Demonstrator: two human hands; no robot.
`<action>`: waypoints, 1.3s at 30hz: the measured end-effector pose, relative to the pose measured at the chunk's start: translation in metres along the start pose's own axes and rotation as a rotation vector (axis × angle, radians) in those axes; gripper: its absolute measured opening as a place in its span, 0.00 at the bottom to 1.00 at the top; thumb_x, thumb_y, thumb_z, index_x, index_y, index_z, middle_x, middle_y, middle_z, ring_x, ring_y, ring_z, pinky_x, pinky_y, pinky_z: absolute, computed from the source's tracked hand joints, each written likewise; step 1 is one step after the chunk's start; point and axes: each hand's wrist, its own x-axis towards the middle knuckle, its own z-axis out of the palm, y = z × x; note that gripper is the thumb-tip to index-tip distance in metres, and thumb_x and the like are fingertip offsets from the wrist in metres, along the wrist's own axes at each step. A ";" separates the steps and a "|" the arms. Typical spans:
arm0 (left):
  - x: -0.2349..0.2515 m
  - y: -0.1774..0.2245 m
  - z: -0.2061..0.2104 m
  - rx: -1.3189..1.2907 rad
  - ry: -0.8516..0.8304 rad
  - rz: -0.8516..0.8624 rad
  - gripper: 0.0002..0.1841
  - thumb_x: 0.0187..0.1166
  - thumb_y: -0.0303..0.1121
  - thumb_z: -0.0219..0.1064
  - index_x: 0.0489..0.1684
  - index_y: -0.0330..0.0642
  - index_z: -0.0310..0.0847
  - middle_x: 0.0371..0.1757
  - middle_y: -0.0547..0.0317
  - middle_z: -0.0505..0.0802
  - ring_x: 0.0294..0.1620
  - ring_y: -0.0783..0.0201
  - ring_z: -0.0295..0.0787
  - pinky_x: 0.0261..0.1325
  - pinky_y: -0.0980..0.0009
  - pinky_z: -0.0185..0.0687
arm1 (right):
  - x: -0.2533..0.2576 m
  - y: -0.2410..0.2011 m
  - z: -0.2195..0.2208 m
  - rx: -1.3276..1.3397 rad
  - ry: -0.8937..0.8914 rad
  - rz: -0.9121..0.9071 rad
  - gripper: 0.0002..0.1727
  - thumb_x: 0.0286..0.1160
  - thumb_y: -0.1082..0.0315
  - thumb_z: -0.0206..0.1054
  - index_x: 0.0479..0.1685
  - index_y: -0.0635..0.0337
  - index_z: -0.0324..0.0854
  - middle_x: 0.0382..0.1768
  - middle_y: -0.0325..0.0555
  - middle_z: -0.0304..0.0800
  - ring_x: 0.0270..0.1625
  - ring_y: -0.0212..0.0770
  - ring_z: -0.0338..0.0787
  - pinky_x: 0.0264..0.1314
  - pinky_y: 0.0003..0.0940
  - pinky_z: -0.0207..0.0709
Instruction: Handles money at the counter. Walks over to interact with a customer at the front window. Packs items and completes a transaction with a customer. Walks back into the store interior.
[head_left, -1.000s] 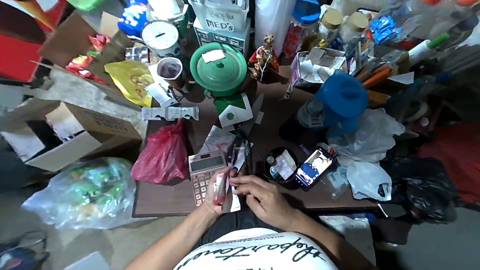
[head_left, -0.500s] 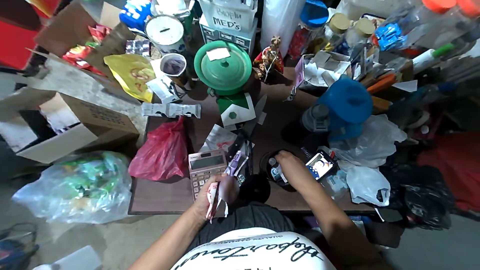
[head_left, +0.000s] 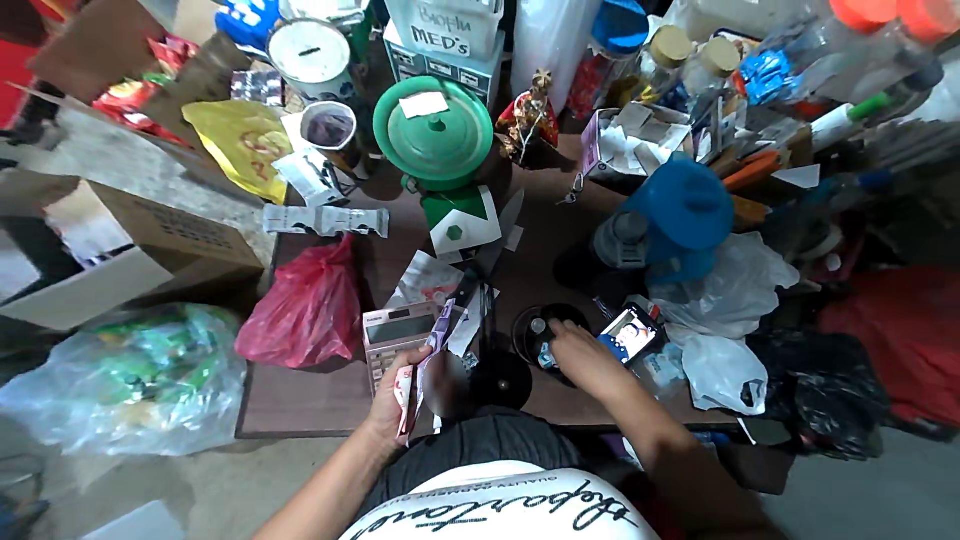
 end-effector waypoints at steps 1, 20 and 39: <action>0.000 0.000 -0.001 -0.004 -0.002 -0.003 0.14 0.75 0.46 0.63 0.23 0.52 0.88 0.21 0.68 0.86 0.21 0.74 0.85 0.24 0.78 0.83 | 0.002 -0.001 -0.002 0.014 -0.012 0.012 0.15 0.84 0.81 0.51 0.58 0.78 0.83 0.81 0.65 0.70 0.82 0.64 0.71 0.84 0.53 0.65; -0.022 0.001 0.006 0.090 0.150 0.076 0.29 0.88 0.41 0.33 0.24 0.52 0.82 0.21 0.66 0.89 0.20 0.73 0.86 0.23 0.77 0.84 | 0.043 -0.016 0.006 0.508 0.001 0.391 0.25 0.78 0.65 0.69 0.71 0.70 0.78 0.70 0.67 0.82 0.74 0.60 0.82 0.77 0.58 0.72; -0.066 0.010 -0.047 -0.023 0.143 0.134 0.24 0.91 0.40 0.38 0.29 0.50 0.80 0.23 0.65 0.88 0.19 0.73 0.84 0.22 0.79 0.81 | 0.028 -0.017 -0.003 0.302 0.162 0.438 0.28 0.71 0.60 0.77 0.65 0.71 0.82 0.67 0.68 0.85 0.74 0.62 0.82 0.79 0.59 0.70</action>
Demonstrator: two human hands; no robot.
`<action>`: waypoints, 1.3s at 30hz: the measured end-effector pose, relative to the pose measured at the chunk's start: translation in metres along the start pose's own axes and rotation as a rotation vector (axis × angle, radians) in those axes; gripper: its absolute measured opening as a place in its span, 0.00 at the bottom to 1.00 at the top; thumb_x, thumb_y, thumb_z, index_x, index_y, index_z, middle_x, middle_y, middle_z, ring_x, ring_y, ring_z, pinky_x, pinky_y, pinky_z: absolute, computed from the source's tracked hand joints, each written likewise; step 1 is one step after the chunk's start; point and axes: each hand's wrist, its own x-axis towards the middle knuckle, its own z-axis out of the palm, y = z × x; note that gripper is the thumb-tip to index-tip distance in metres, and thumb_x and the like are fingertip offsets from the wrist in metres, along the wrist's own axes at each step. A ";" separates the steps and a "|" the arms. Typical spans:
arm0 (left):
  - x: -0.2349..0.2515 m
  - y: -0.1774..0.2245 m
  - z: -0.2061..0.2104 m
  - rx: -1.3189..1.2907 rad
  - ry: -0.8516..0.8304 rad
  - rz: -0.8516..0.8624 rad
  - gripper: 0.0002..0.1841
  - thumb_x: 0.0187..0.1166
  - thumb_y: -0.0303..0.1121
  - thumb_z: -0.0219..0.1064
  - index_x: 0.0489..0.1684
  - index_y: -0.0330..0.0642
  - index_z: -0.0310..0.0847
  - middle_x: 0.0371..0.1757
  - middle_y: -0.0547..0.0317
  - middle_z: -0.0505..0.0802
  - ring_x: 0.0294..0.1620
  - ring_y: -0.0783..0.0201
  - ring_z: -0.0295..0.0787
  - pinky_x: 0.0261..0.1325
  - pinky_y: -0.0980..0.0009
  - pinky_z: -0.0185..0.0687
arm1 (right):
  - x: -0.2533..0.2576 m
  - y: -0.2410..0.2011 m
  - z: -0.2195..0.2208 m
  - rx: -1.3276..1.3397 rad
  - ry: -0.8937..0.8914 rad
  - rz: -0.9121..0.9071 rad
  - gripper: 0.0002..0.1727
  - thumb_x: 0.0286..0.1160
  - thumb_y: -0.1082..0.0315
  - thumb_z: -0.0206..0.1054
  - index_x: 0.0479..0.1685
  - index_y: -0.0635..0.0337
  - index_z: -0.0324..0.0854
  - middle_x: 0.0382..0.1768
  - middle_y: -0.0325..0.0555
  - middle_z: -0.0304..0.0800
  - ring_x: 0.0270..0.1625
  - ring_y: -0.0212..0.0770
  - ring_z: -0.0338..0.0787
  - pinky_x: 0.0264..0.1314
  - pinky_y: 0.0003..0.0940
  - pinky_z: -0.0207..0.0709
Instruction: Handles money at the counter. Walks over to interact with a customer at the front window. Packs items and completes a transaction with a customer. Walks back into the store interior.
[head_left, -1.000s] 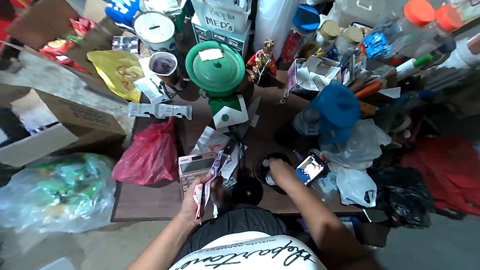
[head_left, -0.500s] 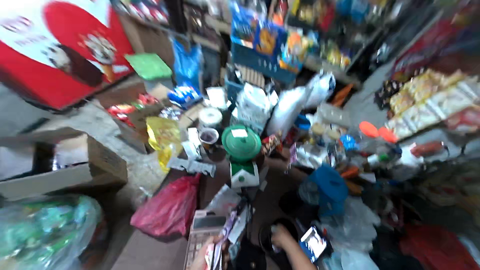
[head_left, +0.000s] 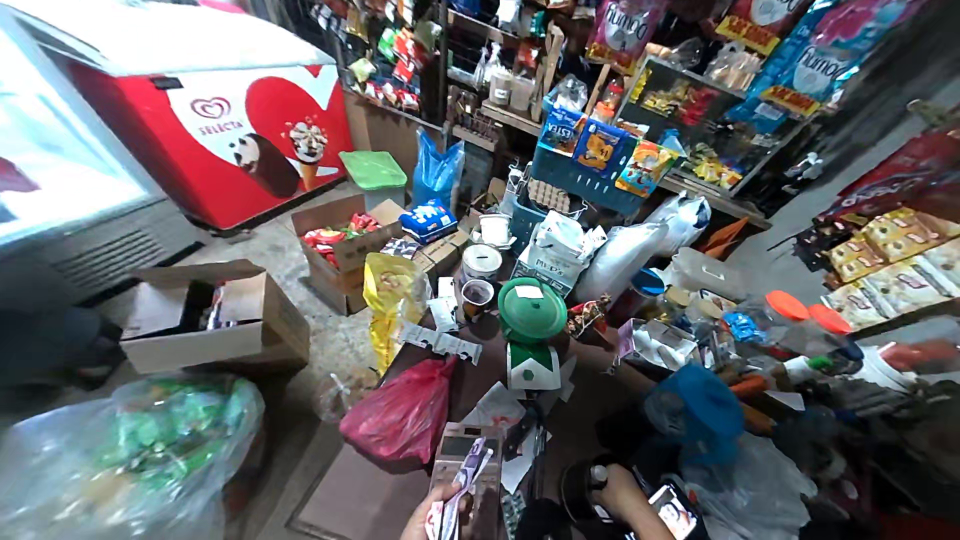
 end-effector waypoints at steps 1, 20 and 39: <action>-0.002 0.002 -0.001 -0.002 -0.007 0.004 0.24 0.91 0.41 0.37 0.29 0.50 0.80 0.23 0.66 0.88 0.19 0.74 0.84 0.22 0.79 0.81 | -0.008 -0.003 -0.002 -0.024 0.061 -0.035 0.26 0.72 0.61 0.76 0.63 0.71 0.84 0.66 0.69 0.85 0.73 0.64 0.82 0.79 0.60 0.71; 0.022 -0.024 0.121 0.625 -0.101 0.207 0.14 0.92 0.28 0.49 0.40 0.41 0.82 0.29 0.69 0.92 0.25 0.79 0.86 0.32 0.81 0.84 | -0.087 0.046 0.037 1.655 0.134 -0.428 0.23 0.86 0.63 0.36 0.34 0.50 0.79 0.24 0.28 0.83 0.24 0.23 0.78 0.28 0.20 0.73; 0.039 -0.034 0.090 0.813 -0.002 0.134 0.20 0.92 0.29 0.45 0.42 0.41 0.88 0.30 0.70 0.91 0.27 0.79 0.84 0.34 0.82 0.81 | -0.033 0.041 0.015 -0.183 0.444 -0.426 0.14 0.84 0.76 0.55 0.54 0.71 0.87 0.53 0.66 0.91 0.50 0.67 0.93 0.50 0.63 0.83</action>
